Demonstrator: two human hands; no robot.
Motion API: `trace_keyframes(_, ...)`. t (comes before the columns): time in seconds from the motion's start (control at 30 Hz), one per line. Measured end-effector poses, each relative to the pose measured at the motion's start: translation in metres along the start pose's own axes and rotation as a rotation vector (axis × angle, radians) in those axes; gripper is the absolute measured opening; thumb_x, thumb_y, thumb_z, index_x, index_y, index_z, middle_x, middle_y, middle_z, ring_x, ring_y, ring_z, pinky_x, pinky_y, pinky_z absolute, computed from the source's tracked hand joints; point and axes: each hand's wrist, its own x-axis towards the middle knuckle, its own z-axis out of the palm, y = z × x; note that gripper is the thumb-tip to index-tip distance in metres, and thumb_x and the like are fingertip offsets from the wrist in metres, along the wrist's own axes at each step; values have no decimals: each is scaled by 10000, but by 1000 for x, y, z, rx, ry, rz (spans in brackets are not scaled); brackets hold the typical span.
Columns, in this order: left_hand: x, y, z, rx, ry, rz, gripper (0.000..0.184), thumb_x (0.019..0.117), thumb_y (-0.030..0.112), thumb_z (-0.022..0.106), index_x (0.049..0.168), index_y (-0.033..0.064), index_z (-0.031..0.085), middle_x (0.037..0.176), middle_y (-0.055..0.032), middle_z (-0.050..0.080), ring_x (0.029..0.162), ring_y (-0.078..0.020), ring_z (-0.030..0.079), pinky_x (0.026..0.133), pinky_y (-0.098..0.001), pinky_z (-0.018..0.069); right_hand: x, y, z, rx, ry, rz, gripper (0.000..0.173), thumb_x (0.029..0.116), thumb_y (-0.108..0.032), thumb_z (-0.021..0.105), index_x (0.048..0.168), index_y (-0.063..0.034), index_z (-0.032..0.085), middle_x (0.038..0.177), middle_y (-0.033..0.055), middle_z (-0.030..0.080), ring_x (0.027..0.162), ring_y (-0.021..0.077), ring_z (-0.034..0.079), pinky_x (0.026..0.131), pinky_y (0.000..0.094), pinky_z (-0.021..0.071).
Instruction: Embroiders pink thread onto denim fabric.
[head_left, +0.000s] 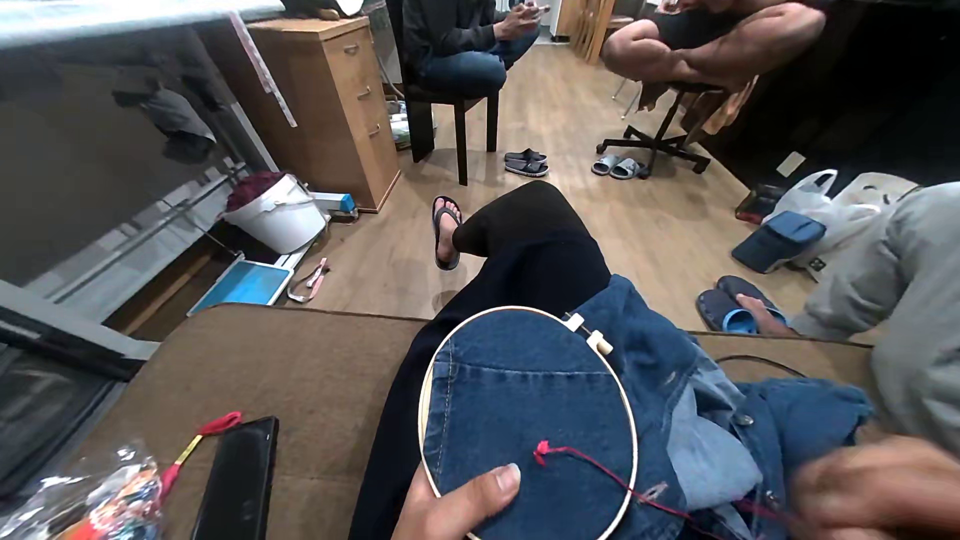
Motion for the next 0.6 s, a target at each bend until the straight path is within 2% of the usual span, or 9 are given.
trace_keyframes(0.07,-2,-1,-2,14,-2,11,283,896,-147,592,1124,21,604,971,-101,783,889,-190,770,865,-381,633,4,3,45,50,-64,-45,161,1044,-171,595,1008,-22,644,1028,95,656,1018,79,642,895,230,540)
trace_keyframes(0.13,-4,-1,-2,44,-12,31,303,882,-150,605,1123,34,603,970,-84,786,892,-174,770,865,-370,632,6,3,77,-6,-62,-110,132,1036,-146,600,984,-30,637,1095,132,677,1127,148,622,1004,257,484)
trace_keyframes(0.2,-6,-2,-3,70,-34,47,316,877,-146,623,1128,46,606,977,-67,787,904,-157,767,877,-360,628,8,7,96,-177,-20,-160,111,1040,-174,596,997,-79,633,1123,102,691,1184,177,603,1063,291,440)
trace_keyframes(0.3,-7,-2,-3,63,-59,57,330,860,-150,640,1121,51,614,979,-55,788,912,-146,764,886,-354,625,11,15,109,-303,39,-185,126,1050,-217,581,1008,-117,646,1020,56,721,1092,180,639,965,330,464)
trace_keyframes(0.4,-7,-2,-4,63,-63,51,351,863,-142,650,1154,42,581,996,-62,784,922,-157,763,891,-367,624,15,16,111,-262,52,-144,171,1060,-228,548,979,-103,631,900,53,661,918,161,616,866,300,469)
trace_keyframes(0.5,-6,-1,-4,83,-44,37,337,876,-139,627,1156,40,571,990,-62,783,915,-157,764,882,-362,627,16,14,104,-157,29,-96,207,1070,-247,534,974,-81,612,898,59,641,892,127,606,866,260,471)
trace_keyframes(0.6,-8,0,-2,88,-42,36,333,878,-147,620,1149,41,572,990,-58,784,912,-156,765,883,-358,627,13,12,102,-131,20,-80,194,1068,-239,540,983,-81,615,905,61,643,891,123,607,863,265,468)
